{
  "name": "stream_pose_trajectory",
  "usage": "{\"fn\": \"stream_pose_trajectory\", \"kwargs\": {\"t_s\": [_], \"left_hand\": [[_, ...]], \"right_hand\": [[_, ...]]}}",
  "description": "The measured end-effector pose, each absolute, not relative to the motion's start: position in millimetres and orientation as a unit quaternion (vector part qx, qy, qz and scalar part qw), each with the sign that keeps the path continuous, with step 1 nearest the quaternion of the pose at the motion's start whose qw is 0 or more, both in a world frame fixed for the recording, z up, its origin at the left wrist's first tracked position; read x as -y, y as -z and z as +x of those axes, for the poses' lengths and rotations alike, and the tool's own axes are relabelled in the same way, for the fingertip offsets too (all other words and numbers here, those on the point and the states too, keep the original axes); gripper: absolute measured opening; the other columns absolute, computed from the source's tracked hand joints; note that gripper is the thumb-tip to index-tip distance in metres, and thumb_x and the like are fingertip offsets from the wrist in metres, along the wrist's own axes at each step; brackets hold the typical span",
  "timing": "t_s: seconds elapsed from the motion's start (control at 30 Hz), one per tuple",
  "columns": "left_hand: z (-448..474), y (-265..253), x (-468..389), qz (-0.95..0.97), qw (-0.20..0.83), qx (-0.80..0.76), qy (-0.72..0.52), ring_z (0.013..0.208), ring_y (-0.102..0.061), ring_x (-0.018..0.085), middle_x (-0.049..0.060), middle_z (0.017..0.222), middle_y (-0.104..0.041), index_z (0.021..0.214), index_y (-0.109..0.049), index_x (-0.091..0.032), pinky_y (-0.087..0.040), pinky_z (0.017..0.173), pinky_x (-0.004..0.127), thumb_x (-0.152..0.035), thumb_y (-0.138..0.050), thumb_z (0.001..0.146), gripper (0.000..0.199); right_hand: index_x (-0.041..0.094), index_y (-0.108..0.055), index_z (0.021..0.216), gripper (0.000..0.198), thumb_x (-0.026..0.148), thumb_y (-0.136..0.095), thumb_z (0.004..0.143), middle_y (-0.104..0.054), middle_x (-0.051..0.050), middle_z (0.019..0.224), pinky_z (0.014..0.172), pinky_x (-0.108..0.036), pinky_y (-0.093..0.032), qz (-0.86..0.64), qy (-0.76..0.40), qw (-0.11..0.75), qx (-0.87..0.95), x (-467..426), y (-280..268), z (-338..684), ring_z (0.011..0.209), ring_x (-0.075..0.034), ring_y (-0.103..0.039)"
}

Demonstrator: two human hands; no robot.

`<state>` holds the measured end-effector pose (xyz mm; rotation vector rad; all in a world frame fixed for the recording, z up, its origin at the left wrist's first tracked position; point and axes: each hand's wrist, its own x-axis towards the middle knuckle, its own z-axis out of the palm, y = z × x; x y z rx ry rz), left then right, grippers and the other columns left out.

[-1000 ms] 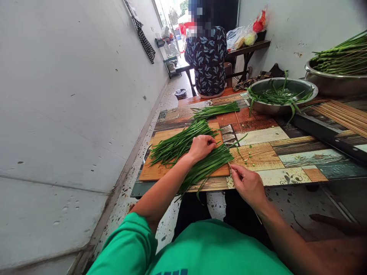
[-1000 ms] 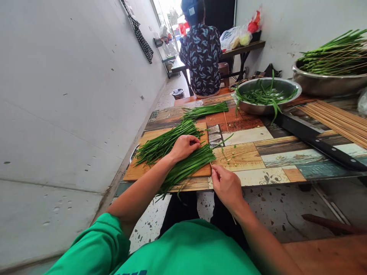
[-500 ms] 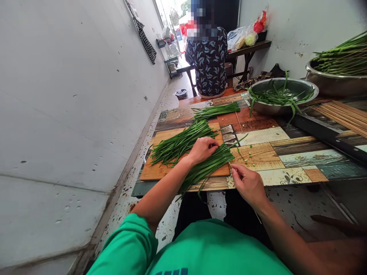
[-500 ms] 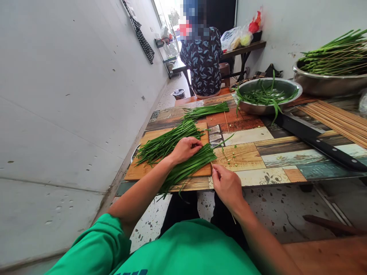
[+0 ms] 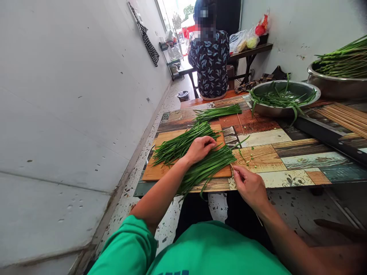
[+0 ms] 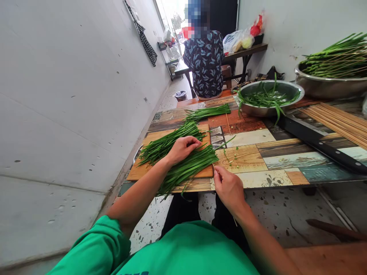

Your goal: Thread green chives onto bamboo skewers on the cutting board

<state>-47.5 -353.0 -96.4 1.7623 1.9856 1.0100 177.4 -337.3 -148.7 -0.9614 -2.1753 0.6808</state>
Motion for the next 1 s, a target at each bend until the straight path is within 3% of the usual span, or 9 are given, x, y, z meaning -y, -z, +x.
{"fn": "stream_pose_trajectory", "kwargs": {"t_s": [0.43, 0.63, 0.7, 0.87, 1.0], "left_hand": [[-40, 94, 350, 0.611, 0.245, -0.649, -0.380, 0.073, -0.063, 0.011, 0.004, 0.084, -0.070, 0.083, -0.064, -0.013, -0.048, 0.070, 0.022, -0.020, -0.057, 0.081, 0.009], [-53, 69, 355, 0.532, 0.242, -0.610, -0.535, 0.065, -0.062, 0.009, 0.001, 0.073, -0.068, 0.084, -0.058, -0.014, -0.050, 0.066, 0.022, -0.024, -0.056, 0.084, 0.010], [-55, 48, 362, 0.539, 0.216, -0.571, -0.581, 0.063, -0.062, 0.008, -0.002, 0.068, -0.065, 0.085, -0.058, -0.015, -0.050, 0.065, 0.021, -0.026, -0.059, 0.085, 0.011], [-61, 0, 372, 0.523, 0.036, -0.546, -0.654, 0.052, -0.056, 0.004, -0.004, 0.067, -0.062, 0.092, -0.061, -0.019, -0.047, 0.054, 0.017, -0.026, -0.058, 0.087, 0.009], [-66, 19, 357, 0.551, 0.021, -0.635, -0.541, 0.060, -0.058, 0.007, -0.001, 0.071, -0.067, 0.092, -0.068, -0.018, -0.049, 0.061, 0.019, -0.014, -0.058, 0.083, 0.014]], "right_hand": [[0.017, -0.071, 0.095, 0.029, 0.028, -0.046, 0.088, -0.075, -0.005, 0.082, 0.057, -0.027, -0.050, -0.357, -0.255, 0.338, 0.833, 338, 149, 178, 0.067, -0.020, -0.071], [0.018, -0.071, 0.097, 0.028, 0.028, -0.046, 0.088, -0.075, -0.006, 0.089, 0.060, -0.026, -0.052, -0.349, -0.245, 0.350, 0.834, 338, 153, 179, 0.071, -0.020, -0.071], [0.018, -0.071, 0.096, 0.027, 0.028, -0.047, 0.088, -0.075, -0.006, 0.090, 0.060, -0.026, -0.052, -0.347, -0.241, 0.352, 0.835, 338, 154, 179, 0.070, -0.020, -0.071], [0.018, -0.071, 0.096, 0.026, 0.027, -0.048, 0.089, -0.075, -0.006, 0.090, 0.060, -0.024, -0.052, -0.343, -0.244, 0.361, 0.832, 338, 155, 179, 0.069, -0.018, -0.071], [0.018, -0.071, 0.096, 0.025, 0.027, -0.048, 0.088, -0.075, -0.007, 0.089, 0.059, -0.024, -0.052, -0.338, -0.247, 0.369, 0.830, 339, 155, 179, 0.069, -0.018, -0.071]]}}
